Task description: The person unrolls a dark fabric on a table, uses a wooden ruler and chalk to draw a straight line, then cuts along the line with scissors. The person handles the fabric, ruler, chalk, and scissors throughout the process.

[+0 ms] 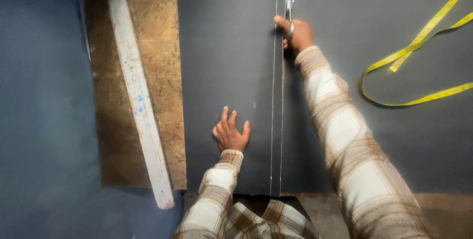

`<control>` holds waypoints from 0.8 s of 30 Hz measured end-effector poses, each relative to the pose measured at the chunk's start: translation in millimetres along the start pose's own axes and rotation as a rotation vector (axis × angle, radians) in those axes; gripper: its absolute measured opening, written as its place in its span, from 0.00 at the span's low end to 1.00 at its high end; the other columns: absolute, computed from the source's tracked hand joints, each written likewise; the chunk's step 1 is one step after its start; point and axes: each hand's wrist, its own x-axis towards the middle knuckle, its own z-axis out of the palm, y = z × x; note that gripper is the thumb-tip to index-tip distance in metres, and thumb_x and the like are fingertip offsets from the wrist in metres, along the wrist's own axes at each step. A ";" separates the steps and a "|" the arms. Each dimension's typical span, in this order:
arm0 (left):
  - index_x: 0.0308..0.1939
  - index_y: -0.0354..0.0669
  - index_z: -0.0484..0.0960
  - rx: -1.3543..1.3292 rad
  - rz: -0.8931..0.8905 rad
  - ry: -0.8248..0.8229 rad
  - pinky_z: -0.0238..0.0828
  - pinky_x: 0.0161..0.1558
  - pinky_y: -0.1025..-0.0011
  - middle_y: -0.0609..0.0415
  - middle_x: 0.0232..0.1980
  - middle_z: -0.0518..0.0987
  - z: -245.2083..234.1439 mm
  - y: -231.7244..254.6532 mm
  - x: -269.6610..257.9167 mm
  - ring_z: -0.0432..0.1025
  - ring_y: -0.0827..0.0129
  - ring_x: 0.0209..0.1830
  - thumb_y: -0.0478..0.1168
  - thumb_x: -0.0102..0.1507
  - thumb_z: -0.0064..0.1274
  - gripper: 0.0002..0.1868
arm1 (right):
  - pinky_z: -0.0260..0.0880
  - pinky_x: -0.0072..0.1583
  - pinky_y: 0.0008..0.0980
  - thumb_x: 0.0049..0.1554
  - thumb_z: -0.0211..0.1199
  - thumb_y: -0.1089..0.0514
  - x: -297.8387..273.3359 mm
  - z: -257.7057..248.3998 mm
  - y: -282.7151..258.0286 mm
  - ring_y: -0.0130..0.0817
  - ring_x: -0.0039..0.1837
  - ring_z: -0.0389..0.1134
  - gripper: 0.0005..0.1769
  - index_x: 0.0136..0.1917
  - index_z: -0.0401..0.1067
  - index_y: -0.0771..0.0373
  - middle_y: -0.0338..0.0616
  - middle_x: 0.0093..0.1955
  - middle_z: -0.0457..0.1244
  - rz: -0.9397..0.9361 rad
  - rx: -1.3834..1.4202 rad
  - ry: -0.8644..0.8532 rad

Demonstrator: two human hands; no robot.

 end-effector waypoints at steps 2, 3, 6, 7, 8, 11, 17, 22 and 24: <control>0.67 0.58 0.77 0.010 0.001 0.010 0.68 0.58 0.48 0.59 0.81 0.67 -0.9 1.2 3.0 0.75 0.53 0.55 0.62 0.60 0.63 0.34 | 0.64 0.28 0.27 0.53 0.79 0.31 -3.1 -1.5 2.7 0.28 0.27 0.63 0.35 0.35 0.60 0.55 0.38 0.30 0.59 -0.017 -0.006 -0.007; 0.66 0.58 0.77 0.002 -0.001 0.006 0.68 0.58 0.48 0.58 0.81 0.67 -0.8 1.6 4.2 0.75 0.52 0.56 0.62 0.60 0.62 0.33 | 0.64 0.29 0.28 0.52 0.79 0.30 -7.5 -2.6 4.4 0.28 0.27 0.63 0.35 0.35 0.60 0.55 0.38 0.30 0.59 -0.015 -0.011 -0.007; 0.67 0.58 0.77 -0.029 -0.009 -0.020 0.67 0.58 0.47 0.56 0.81 0.68 0.5 0.8 3.3 0.75 0.51 0.56 0.63 0.61 0.61 0.33 | 0.62 0.33 0.27 0.52 0.76 0.28 -45.9 -10.0 19.5 0.28 0.27 0.62 0.35 0.34 0.61 0.54 0.37 0.27 0.59 -0.016 -0.084 -0.032; 0.68 0.58 0.76 -0.053 -0.010 -0.036 0.67 0.59 0.46 0.56 0.82 0.67 1.1 0.4 3.2 0.75 0.50 0.56 0.63 0.62 0.60 0.33 | 0.61 0.35 0.26 0.53 0.73 0.27 -63.2 -14.3 25.5 0.27 0.26 0.62 0.34 0.33 0.62 0.53 0.36 0.25 0.60 -0.026 -0.147 -0.054; 0.68 0.58 0.76 -0.056 -0.004 -0.042 0.67 0.59 0.46 0.56 0.82 0.67 3.1 1.3 4.5 0.75 0.50 0.56 0.63 0.62 0.60 0.33 | 0.61 0.35 0.26 0.53 0.73 0.27 -86.3 -19.7 37.4 0.27 0.26 0.62 0.34 0.33 0.62 0.53 0.36 0.25 0.60 -0.020 -0.145 -0.046; 0.67 0.57 0.77 -0.065 0.015 0.054 0.67 0.57 0.48 0.56 0.82 0.68 4.3 2.9 6.4 0.76 0.52 0.54 0.63 0.62 0.62 0.33 | 0.54 0.39 0.26 0.58 0.64 0.25 -158.7 -32.4 81.3 0.25 0.27 0.58 0.34 0.28 0.63 0.51 0.37 0.21 0.60 -0.005 -0.224 -0.130; 0.67 0.57 0.79 -0.075 0.015 0.098 0.69 0.56 0.49 0.56 0.81 0.68 10.2 -0.4 9.6 0.77 0.51 0.53 0.63 0.62 0.62 0.32 | 0.59 0.51 0.33 0.65 0.56 0.30 -338.2 -54.9 215.3 0.30 0.34 0.62 0.35 0.27 0.66 0.55 0.39 0.25 0.62 0.004 -0.243 -0.271; 0.65 0.62 0.81 -0.259 -0.008 0.088 0.68 0.63 0.49 0.63 0.82 0.67 31.9 -14.5 7.0 0.77 0.54 0.58 0.57 0.64 0.59 0.25 | 0.63 0.50 0.37 0.64 0.48 0.27 -499.3 -78.2 355.6 0.33 0.40 0.64 0.32 0.36 0.70 0.54 0.39 0.35 0.65 0.141 -0.243 -0.387; 0.60 0.58 0.82 -0.344 -0.030 0.089 0.71 0.60 0.49 0.59 0.76 0.71 16.1 -18.0 -4.3 0.77 0.53 0.60 0.54 0.64 0.58 0.21 | 0.63 0.49 0.36 0.61 0.50 0.25 -560.5 -78.3 370.3 0.32 0.39 0.63 0.32 0.36 0.68 0.53 0.38 0.36 0.63 0.238 -0.205 -0.377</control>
